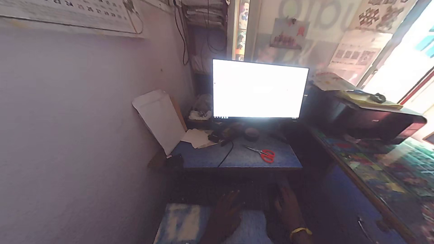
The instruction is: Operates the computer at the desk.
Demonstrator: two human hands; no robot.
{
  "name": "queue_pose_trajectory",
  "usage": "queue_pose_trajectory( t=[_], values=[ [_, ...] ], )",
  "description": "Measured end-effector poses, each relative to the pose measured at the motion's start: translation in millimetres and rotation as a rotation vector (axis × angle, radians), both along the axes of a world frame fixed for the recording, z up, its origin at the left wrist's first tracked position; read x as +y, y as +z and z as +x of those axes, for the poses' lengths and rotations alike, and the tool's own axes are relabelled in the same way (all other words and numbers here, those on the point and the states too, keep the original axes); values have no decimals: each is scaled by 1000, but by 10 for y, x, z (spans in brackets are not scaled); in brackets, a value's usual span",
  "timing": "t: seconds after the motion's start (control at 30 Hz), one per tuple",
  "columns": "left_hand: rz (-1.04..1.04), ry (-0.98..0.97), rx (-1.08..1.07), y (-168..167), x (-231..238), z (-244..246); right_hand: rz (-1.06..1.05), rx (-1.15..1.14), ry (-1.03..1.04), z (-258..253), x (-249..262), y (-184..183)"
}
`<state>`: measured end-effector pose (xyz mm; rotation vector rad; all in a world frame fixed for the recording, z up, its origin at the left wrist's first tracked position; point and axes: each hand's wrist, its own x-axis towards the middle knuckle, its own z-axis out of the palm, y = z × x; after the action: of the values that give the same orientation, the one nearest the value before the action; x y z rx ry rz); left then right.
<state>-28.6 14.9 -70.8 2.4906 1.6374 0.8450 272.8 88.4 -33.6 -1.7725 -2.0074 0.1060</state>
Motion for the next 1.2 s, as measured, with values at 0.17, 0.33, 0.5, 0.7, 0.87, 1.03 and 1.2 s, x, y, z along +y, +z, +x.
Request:
queue_pose_trajectory(
  t=[0.17, 0.33, 0.5, 0.7, 0.87, 1.03, 1.2],
  values=[
    [9, -11, 10, -33, 11, -18, 44, -4, 7, -10, 14, -13],
    [-7, 81, 6, 33, -19, 14, 35, -5, 1, -13, 20, -23],
    [-91, 218, -76, 227, -61, 60, 14, -21, -8, -5, 30, -30],
    [-125, 273, 82, 49, 37, 65, 26, -21, -3, 17, 26, -26],
    [-102, 225, 7, 156, -31, 49, -7, -32, -40, -33, -4, 33],
    [-123, 138, 52, 169, -22, 42, 1, -38, -80, -53, 37, 72],
    [25, 97, 12, 40, -22, 10, 1, -68, -118, -49, 33, 42]
  ],
)
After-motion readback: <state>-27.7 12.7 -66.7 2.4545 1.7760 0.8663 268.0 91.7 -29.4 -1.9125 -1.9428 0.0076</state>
